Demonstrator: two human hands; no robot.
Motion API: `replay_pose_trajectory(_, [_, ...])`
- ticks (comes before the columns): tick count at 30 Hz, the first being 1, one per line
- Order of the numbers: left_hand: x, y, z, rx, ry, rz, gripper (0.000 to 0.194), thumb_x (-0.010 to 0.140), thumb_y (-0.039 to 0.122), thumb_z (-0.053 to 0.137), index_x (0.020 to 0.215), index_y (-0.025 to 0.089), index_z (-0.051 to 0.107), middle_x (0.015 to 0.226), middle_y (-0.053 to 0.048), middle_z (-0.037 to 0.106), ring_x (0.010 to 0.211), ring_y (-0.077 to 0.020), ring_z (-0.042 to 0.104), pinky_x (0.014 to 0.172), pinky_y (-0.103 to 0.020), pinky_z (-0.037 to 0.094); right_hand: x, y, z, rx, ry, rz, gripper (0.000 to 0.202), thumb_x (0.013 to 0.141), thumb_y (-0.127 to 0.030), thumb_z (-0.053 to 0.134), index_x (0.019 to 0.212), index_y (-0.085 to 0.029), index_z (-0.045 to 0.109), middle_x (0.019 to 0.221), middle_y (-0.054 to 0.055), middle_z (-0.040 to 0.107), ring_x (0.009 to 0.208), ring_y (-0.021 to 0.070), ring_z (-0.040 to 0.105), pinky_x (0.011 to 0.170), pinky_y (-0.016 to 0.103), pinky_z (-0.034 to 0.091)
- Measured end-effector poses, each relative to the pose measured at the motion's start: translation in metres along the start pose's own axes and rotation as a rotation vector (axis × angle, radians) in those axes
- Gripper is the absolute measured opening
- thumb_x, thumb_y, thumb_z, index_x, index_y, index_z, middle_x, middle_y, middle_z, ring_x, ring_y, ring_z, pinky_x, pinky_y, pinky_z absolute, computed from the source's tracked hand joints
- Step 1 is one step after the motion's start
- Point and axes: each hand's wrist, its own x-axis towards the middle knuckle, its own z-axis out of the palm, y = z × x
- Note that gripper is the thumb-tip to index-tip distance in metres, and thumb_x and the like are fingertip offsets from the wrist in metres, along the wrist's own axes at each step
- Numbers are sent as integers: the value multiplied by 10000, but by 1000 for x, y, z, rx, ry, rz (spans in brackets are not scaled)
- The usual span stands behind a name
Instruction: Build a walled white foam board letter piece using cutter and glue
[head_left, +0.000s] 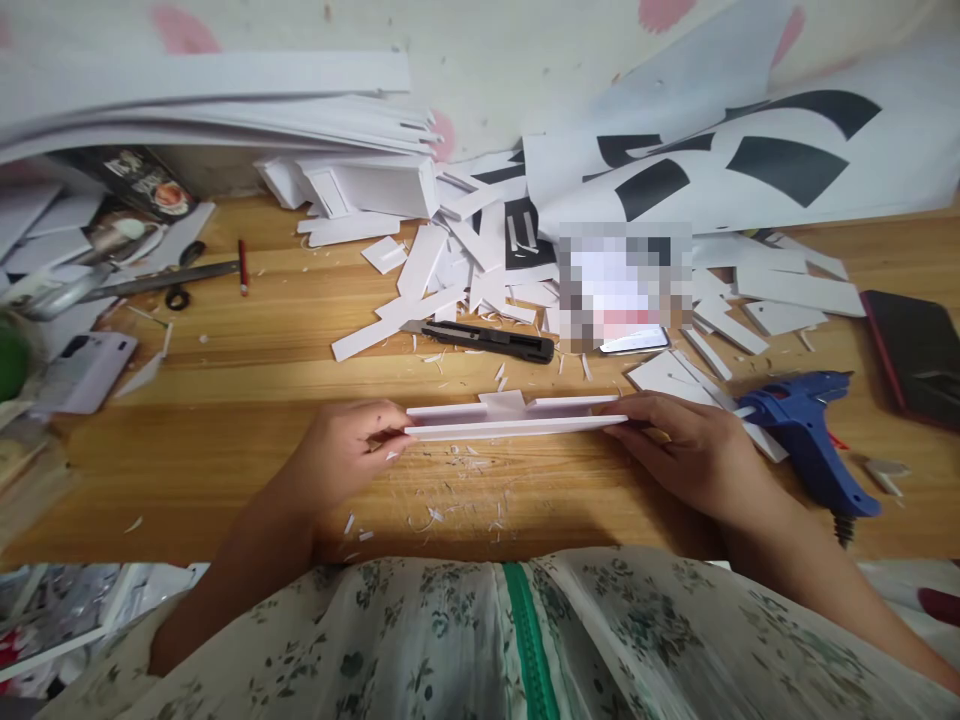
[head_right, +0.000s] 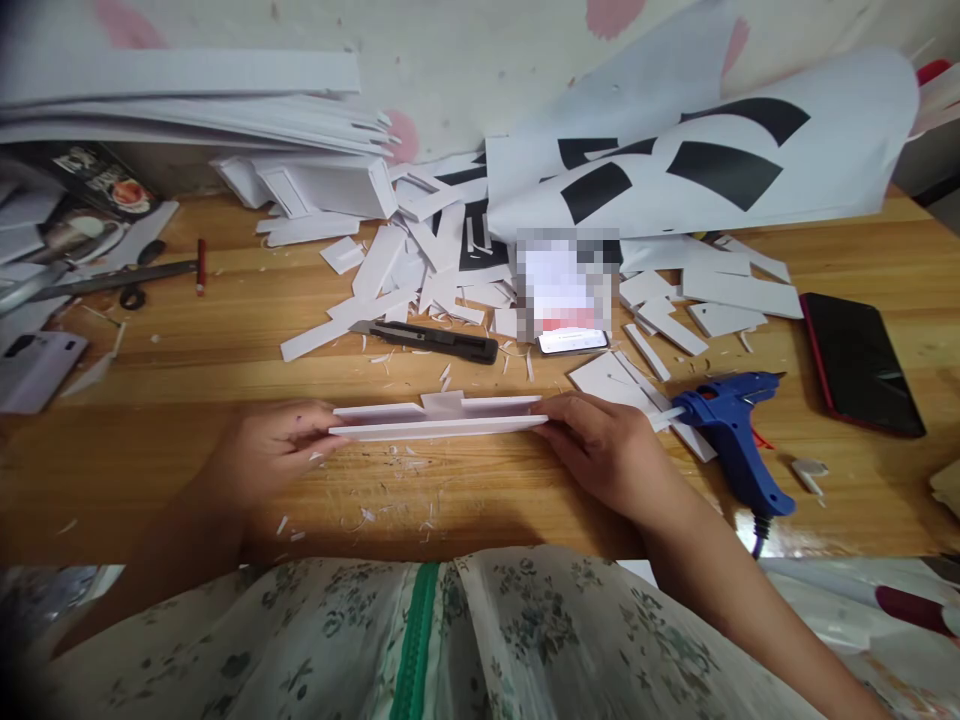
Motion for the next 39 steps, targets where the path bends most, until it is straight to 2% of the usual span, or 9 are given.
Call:
replay_pose_trajectory(7, [-1, 5, 1, 7, 10, -1, 125, 791, 217, 561, 695, 198, 640, 648, -1, 652, 543, -127, 553, 533, -233, 408, 2, -2, -1, -34, -20, -17, 71, 861, -206, 536, 902, -224, 592, 709, -21, 680, 552, 121, 639, 469, 206, 458])
replay_pose_trajectory(13, [-3, 6, 2, -10, 3, -11, 150, 795, 212, 542, 683, 168, 631, 635, -5, 633, 556, -121, 544, 535, -226, 389, 0, 1, 0, -17, 8, -37, 80, 852, -206, 540, 904, -220, 600, 690, -25, 670, 525, 111, 623, 473, 199, 462])
replay_pose_trajectory(24, [-5, 7, 5, -46, -14, -104, 137, 777, 222, 535, 720, 141, 630, 671, -15, 627, 614, -126, 551, 576, -214, 390, -3, 3, 2, 7, -37, 26, 128, 868, -241, 525, 950, -209, 618, 709, -7, 684, 538, 126, 624, 505, 223, 477])
replay_pose_trajectory(30, [-6, 7, 6, -59, -15, -112, 141, 769, 220, 527, 718, 138, 629, 671, -18, 620, 610, -127, 548, 572, -217, 393, -1, 1, 1, 20, -44, 45, 102, 864, -249, 526, 882, -210, 620, 670, -16, 665, 528, 125, 612, 496, 227, 461])
replay_pose_trajectory(39, [-6, 9, 7, -47, -29, -139, 151, 767, 243, 518, 726, 148, 628, 688, -20, 622, 626, -135, 564, 581, -224, 409, -1, 0, 1, 4, -32, 14, 94, 858, -214, 524, 881, -201, 615, 690, -7, 682, 539, 128, 621, 477, 224, 445])
